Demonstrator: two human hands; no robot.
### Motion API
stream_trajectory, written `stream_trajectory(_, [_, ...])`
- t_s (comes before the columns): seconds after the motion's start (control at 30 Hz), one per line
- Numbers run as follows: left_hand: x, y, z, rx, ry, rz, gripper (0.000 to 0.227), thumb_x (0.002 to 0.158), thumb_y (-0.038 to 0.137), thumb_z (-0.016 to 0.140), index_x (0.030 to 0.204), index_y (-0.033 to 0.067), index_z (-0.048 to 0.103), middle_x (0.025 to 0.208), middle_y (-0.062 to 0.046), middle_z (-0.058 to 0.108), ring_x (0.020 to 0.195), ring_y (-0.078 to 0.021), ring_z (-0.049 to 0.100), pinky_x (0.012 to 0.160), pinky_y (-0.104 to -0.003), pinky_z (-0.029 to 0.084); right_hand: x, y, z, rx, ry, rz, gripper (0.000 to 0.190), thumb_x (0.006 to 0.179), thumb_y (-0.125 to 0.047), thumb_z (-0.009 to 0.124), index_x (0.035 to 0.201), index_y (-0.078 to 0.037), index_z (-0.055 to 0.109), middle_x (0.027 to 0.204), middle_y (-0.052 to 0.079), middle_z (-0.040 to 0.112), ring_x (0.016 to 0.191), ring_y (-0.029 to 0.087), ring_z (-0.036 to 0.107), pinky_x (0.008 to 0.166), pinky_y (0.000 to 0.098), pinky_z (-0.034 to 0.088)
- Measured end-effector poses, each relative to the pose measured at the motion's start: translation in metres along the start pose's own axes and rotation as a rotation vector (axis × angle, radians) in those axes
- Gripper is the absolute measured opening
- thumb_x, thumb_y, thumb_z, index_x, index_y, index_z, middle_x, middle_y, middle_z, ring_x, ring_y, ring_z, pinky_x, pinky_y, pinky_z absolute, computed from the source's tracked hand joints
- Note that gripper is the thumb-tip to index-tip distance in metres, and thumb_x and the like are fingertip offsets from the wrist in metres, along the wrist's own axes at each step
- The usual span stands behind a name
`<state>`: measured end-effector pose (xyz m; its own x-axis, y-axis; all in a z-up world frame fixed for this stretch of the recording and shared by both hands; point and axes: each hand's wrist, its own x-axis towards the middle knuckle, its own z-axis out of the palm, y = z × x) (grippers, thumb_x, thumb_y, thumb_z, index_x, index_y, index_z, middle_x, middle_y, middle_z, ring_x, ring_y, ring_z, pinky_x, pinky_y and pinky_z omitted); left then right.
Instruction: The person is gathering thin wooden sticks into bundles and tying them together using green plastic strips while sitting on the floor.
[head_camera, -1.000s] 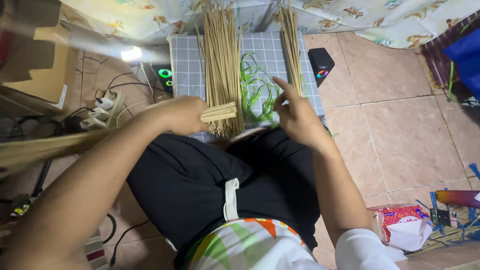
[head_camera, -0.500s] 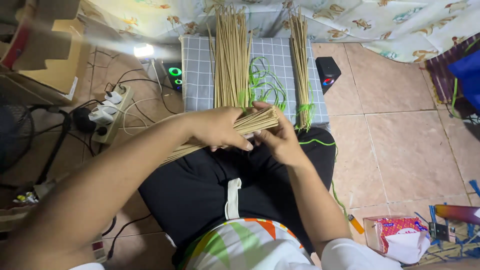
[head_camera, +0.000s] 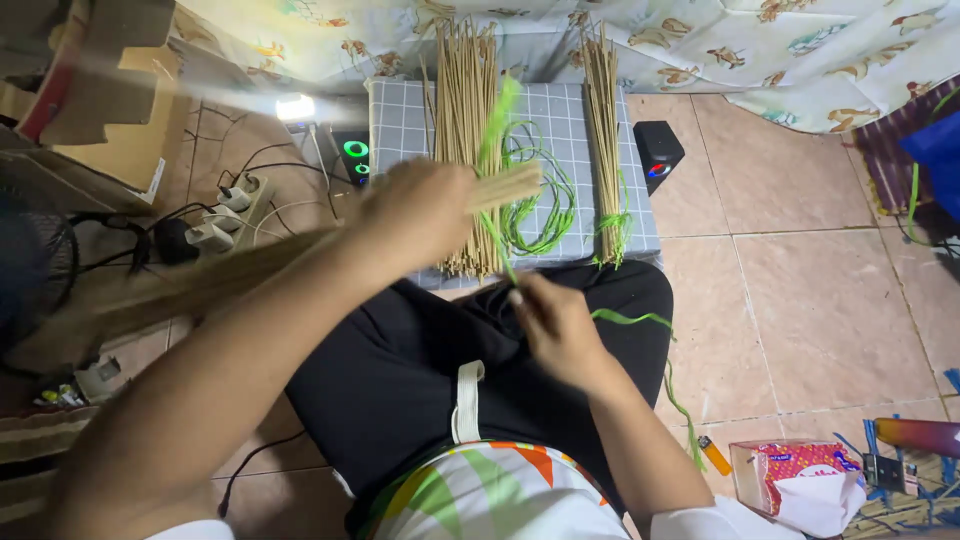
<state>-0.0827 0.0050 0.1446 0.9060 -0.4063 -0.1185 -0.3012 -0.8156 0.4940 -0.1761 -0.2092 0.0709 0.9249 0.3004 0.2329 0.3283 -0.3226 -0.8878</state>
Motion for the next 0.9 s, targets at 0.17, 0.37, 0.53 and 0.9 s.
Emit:
stream_trajectory(0.17, [0.007,-0.011,0.019,0.617,0.28,0.108,0.018,0.092,0.006,0.066,0.075,0.0074,0.072,0.056,-0.011,0.064,0.06,-0.0338,0.073,0.055,-0.048,0.061,-0.004,-0.055,-0.032,-0.824,-0.039,-0.403,0.002,0.093,-0.018,0.069,0.093,-0.017,0.07,0.057,0.0,0.057,0.041,0.025,0.059,0.039,0.0367,0.045])
stream_trajectory(0.37, [-0.012,0.02,0.067,0.749,0.53,0.285,0.02,0.068,0.009,0.071,0.055,0.0223,0.065,0.047,0.006,0.056,0.042,-0.0168,0.062,0.04,-0.039,0.052,0.081,-0.103,-0.093,-0.79,-0.168,-0.641,0.015,0.1,-0.006,0.069,0.086,-0.002,0.068,0.064,0.013,0.058,0.053,0.037,0.061,0.047,0.0424,0.045])
stream_trajectory(0.53, [-0.046,0.047,0.021,0.711,0.688,0.319,0.015,0.073,0.013,0.065,0.062,0.0222,0.061,0.045,0.001,0.051,0.039,-0.0242,0.061,0.037,-0.042,0.047,0.117,-0.04,-0.064,-0.014,-0.501,-0.301,0.017,0.095,-0.016,0.068,0.083,-0.005,0.064,0.073,0.007,0.061,0.064,0.02,0.056,0.062,0.0332,0.046])
stream_trajectory(0.9, [-0.031,0.011,0.042,0.623,0.548,0.178,0.025,0.078,0.015,0.063,0.056,0.0287,0.064,0.049,0.005,0.061,0.053,-0.0244,0.072,0.046,-0.046,0.056,0.073,-0.085,-0.073,-0.918,-0.223,-0.624,0.021,0.098,-0.013,0.059,0.078,-0.016,0.061,0.062,-0.001,0.048,0.045,0.026,0.057,0.042,0.0367,0.046])
